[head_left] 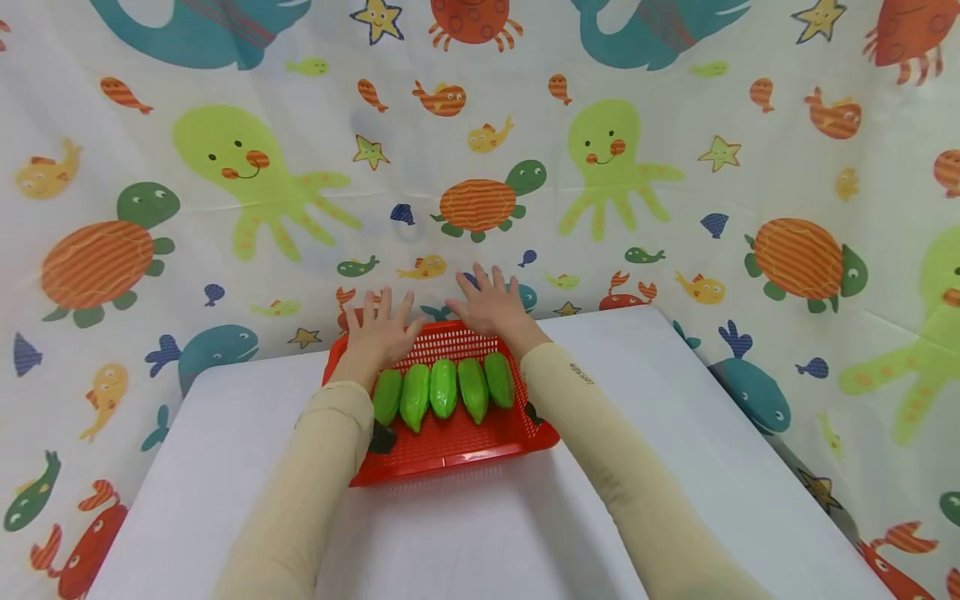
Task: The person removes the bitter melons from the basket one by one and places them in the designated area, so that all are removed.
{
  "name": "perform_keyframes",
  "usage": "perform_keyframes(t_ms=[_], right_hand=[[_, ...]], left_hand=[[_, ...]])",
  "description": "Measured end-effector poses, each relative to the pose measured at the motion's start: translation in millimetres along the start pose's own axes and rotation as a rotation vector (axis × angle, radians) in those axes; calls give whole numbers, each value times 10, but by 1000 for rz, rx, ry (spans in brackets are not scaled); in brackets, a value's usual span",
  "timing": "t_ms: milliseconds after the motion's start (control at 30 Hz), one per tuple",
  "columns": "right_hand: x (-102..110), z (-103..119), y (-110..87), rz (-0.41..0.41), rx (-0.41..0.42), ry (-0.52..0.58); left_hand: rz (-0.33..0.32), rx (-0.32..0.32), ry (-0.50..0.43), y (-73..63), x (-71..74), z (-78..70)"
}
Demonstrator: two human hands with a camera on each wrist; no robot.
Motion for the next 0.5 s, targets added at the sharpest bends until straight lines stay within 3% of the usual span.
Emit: perform_keyframes(t_ms=[100, 267, 500], right_hand=[[90, -70, -40, 5, 19, -22], [173, -122, -159, -14, 74, -2], [131, -126, -382, -39, 148, -63]], left_hand=[[32, -45, -5, -22, 4, -12], [58, -50, -30, -93, 24, 53], [102, -108, -76, -290, 70, 17]])
Point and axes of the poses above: each hand's wrist, its own y-axis towards the middle knuckle, its own x-axis out of the back of the hand, z = x × y, the point moved 7 cm from there along y, towards the middle knuckle, and after that the axes turned 7 degrees about -y, right-handed, at the moved point
